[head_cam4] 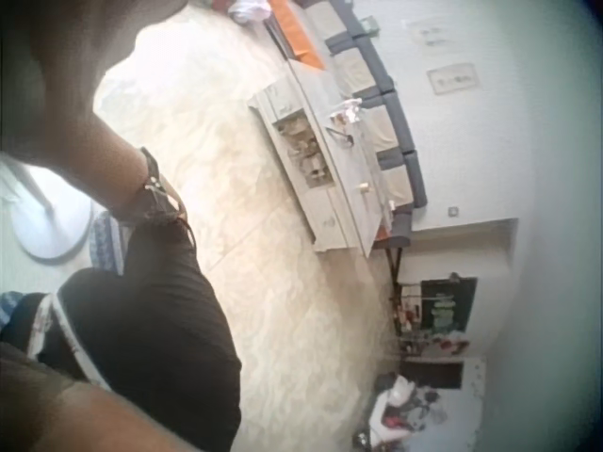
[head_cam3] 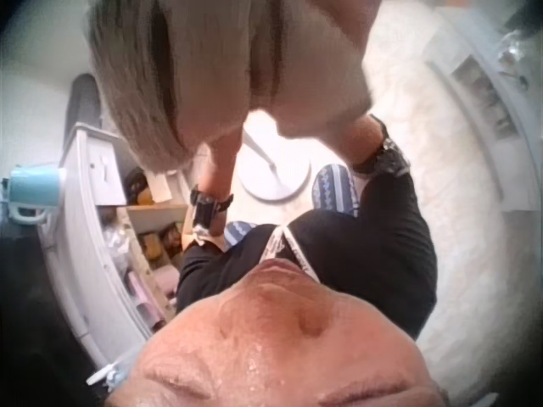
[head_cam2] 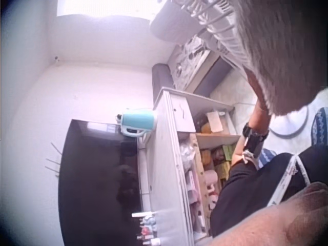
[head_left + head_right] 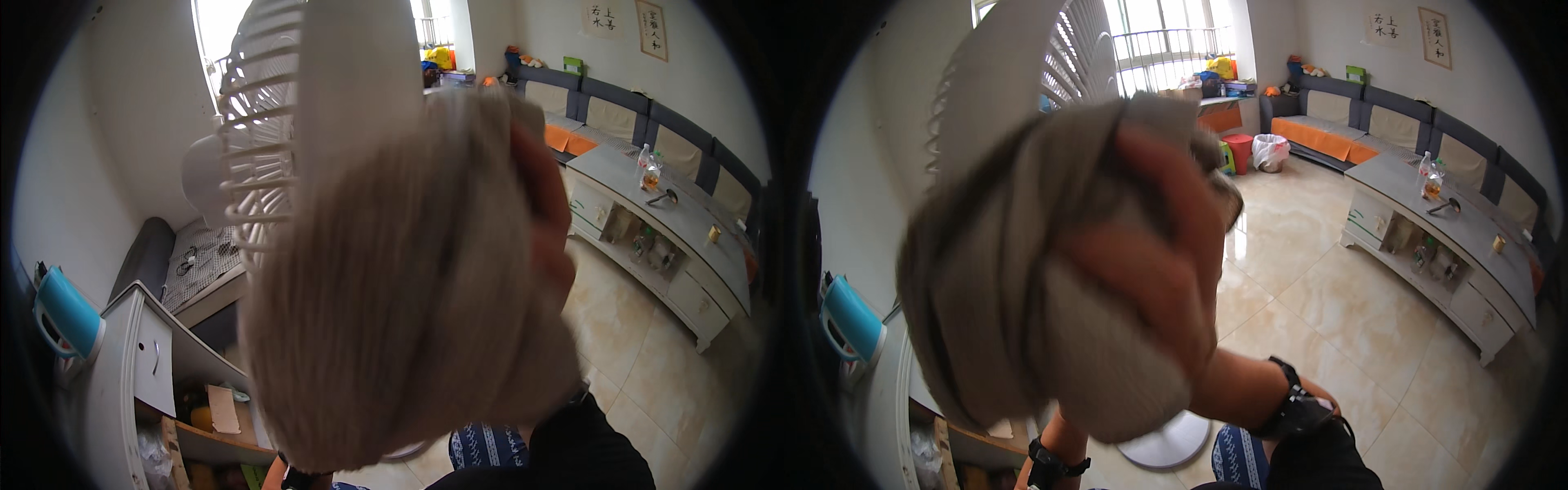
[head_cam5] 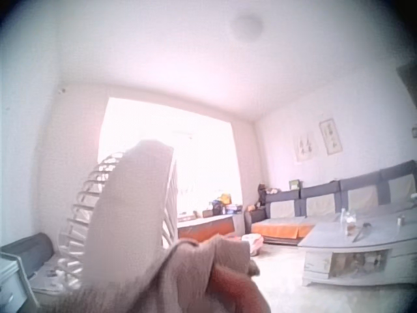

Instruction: The person wipes a standing fan with a cloth, cleaning the front grille, rear grille, neck, and base. The person rotates the fan head to reach different areas and finishes by moving away from the fan.

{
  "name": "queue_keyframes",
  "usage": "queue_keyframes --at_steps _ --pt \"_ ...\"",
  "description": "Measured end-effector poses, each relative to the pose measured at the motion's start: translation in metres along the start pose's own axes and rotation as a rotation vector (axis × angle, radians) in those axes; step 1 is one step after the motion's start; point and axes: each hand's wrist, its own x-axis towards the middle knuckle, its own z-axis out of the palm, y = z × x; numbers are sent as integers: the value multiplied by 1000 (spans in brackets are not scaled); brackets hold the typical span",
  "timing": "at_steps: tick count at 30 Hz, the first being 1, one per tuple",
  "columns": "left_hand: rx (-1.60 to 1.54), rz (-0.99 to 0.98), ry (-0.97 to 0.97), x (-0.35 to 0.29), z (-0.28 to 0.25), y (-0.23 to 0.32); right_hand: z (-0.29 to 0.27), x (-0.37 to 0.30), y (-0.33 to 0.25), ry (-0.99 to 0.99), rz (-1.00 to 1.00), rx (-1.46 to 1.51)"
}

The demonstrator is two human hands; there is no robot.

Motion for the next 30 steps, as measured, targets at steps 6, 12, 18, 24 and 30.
queue_keyframes --at_steps 6,12,18,24,30 --pt "-324 -103 39 14 -2 29 -23 98 63 -179 49 38" --pt "-427 -197 18 17 -6 36 -11 162 118 -287 245 5" --pt "-407 -197 54 15 -7 36 13 167 157 -305 405 106" --pt "-229 -59 44 17 -9 36 52 143 190 -284 563 276" --pt "-257 -130 -81 11 -15 31 83 91 209 -237 744 482"
